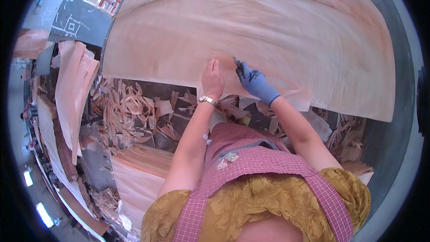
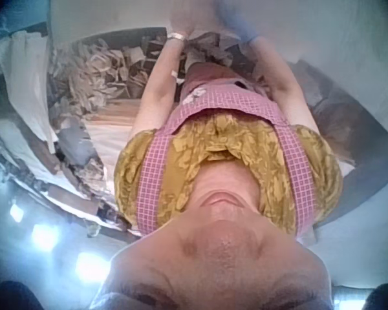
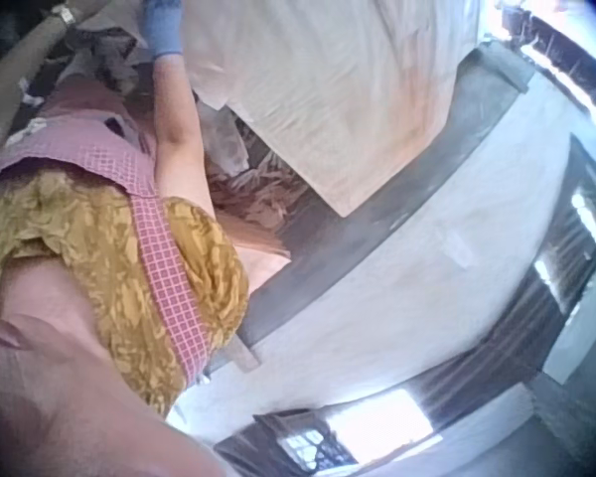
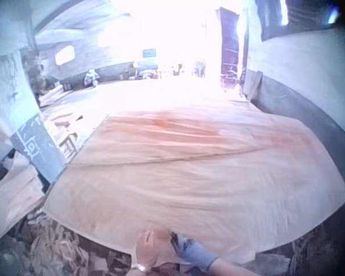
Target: The person selects a sheet of wood veneer, identifies a hole in a base sheet, and uses a cutter to carve out a patch shape from the new sheet to fit into the hole.
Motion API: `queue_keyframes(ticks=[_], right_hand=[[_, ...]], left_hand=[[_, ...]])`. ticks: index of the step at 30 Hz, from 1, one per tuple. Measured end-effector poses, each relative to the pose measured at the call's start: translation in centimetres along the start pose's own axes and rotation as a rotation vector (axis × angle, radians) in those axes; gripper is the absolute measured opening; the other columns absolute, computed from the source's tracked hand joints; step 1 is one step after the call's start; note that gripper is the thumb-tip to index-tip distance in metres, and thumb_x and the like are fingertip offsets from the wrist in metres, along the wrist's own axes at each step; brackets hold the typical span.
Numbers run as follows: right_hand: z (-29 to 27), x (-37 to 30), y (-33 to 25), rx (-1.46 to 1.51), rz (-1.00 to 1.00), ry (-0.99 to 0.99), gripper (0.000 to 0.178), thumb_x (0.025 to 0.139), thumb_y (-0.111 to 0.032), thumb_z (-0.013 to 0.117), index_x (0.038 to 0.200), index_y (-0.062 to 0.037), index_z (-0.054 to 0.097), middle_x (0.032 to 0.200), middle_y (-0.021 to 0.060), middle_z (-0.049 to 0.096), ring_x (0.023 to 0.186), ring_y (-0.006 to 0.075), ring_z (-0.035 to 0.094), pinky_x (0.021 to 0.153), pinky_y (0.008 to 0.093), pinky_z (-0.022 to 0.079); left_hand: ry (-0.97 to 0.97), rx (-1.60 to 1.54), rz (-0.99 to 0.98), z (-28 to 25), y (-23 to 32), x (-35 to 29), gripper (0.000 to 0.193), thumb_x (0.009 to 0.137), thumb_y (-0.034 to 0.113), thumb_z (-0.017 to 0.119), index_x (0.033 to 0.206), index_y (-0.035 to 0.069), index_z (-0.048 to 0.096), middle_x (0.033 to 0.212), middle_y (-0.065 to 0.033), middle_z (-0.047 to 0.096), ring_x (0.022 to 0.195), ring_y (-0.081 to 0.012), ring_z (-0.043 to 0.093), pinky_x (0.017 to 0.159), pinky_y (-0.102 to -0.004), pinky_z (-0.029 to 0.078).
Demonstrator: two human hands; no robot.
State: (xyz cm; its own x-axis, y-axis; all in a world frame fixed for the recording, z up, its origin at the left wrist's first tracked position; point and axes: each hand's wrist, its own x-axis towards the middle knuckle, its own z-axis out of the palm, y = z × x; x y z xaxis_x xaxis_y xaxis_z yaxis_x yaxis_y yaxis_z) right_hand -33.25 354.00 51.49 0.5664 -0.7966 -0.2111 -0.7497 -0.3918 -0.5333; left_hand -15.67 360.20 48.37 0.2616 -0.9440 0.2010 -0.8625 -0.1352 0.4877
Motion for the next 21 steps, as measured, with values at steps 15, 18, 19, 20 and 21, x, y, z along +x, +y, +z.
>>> queue_keyframes(ticks=[15,18,19,20,21], right_hand=[[0.5,-4.9,2.1,-0.437,-0.093,-0.235,0.024,0.095,-0.019,0.048,0.116,-0.0065,0.047,0.082,0.0172,0.071,0.071,0.0362,0.071,0.058,0.0490,0.053],[-5.0,-6.7,5.3,-0.503,-0.208,-0.300,0.026,0.093,-0.019,0.052,0.117,-0.0101,0.050,0.085,0.0159,0.071,0.075,0.0348,0.071,0.057,0.0466,0.053],[-6.6,-7.1,7.0,-0.515,-0.216,-0.309,0.025,0.093,-0.020,0.052,0.116,-0.0111,0.051,0.085,0.0151,0.071,0.074,0.0348,0.070,0.056,0.0469,0.052],[-7.9,-7.4,8.4,-0.529,-0.232,-0.318,0.024,0.094,-0.021,0.051,0.116,-0.0121,0.052,0.084,0.0144,0.070,0.074,0.0347,0.070,0.055,0.0472,0.051],[-8.8,-7.7,9.3,-0.580,-0.237,-0.342,0.024,0.094,-0.021,0.051,0.116,-0.0122,0.053,0.085,0.0145,0.069,0.074,0.0351,0.070,0.056,0.0476,0.052]], left_hand=[[0.017,0.081,-0.103,-0.1,1.9,0.4,0.066,0.081,0.035,0.073,0.133,-0.001,0.053,0.139,-0.0135,0.051,0.120,-0.0334,0.049,0.104,-0.0433,0.040],[0.018,0.115,-0.100,-0.2,2.2,0.4,0.077,0.074,0.045,0.078,0.131,-0.001,0.054,0.139,-0.0143,0.050,0.125,-0.0332,0.046,0.106,-0.0435,0.039],[0.039,0.129,-0.086,-0.1,2.2,0.5,0.078,0.073,0.046,0.079,0.131,-0.001,0.054,0.139,-0.0144,0.050,0.126,-0.0333,0.045,0.107,-0.0436,0.038],[0.066,0.146,-0.078,0.0,2.3,0.5,0.080,0.072,0.046,0.080,0.132,0.000,0.054,0.140,-0.0144,0.049,0.128,-0.0335,0.044,0.108,-0.0437,0.037],[0.052,0.136,-0.087,0.1,2.2,0.5,0.083,0.071,0.045,0.081,0.134,0.000,0.052,0.140,-0.0148,0.049,0.129,-0.0334,0.044,0.108,-0.0436,0.037]])
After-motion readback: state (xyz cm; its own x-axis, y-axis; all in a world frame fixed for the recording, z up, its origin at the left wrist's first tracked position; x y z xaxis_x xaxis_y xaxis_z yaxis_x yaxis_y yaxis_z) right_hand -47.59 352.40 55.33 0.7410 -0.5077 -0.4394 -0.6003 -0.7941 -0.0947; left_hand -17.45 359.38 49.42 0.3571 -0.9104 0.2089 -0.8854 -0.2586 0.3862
